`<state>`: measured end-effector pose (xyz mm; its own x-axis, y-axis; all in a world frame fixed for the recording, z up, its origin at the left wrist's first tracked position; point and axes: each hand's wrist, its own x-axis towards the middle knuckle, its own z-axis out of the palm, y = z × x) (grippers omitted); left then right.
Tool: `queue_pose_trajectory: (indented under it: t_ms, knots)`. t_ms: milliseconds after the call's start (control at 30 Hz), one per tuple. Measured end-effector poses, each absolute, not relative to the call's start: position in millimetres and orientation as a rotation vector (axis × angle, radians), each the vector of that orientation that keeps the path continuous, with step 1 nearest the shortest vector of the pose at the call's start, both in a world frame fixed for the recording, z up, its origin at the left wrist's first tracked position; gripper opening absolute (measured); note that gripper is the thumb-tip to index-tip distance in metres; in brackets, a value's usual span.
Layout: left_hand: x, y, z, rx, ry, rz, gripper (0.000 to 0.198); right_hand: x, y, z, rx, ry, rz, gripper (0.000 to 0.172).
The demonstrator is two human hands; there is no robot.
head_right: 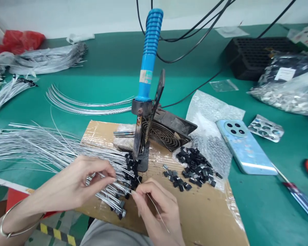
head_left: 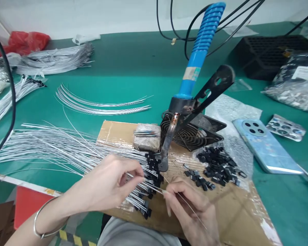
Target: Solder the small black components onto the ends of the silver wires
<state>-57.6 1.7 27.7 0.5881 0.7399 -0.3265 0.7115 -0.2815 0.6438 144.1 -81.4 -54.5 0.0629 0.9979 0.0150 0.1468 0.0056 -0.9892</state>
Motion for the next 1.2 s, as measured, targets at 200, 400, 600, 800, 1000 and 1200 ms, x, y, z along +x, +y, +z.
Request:
queue_pose_trajectory:
  t_ms: [200, 400, 600, 800, 1000, 1200]
  knots:
    - [-34, -12, 21, 2.148, 1.046, 0.071, 0.016, 148, -81, -58, -1.347, -1.339, 1.022, 0.025]
    - [-27, -12, 23, 2.093, 1.015, 0.104, 0.013, 155, -82, -64, -1.324, -1.383, 0.990, 0.022]
    - [-34, -7, 18, 1.944, 1.034, 0.159, 0.006, 150, -87, -61, -1.421, -1.216, 0.957, 0.020]
    - [-39, -7, 11, 1.993, 1.002, 0.264, 0.016, 148, -85, -58, -1.405, -1.300, 1.021, 0.024]
    - [-41, -5, 13, 1.983, 1.001, 0.238, 0.019, 149, -85, -56, -1.390, -1.316, 1.058, 0.026]
    - [-42, 1, 17, 1.883, 0.994, 0.010, 0.021, 150, -91, -61, -1.332, -1.328, 1.097, 0.024]
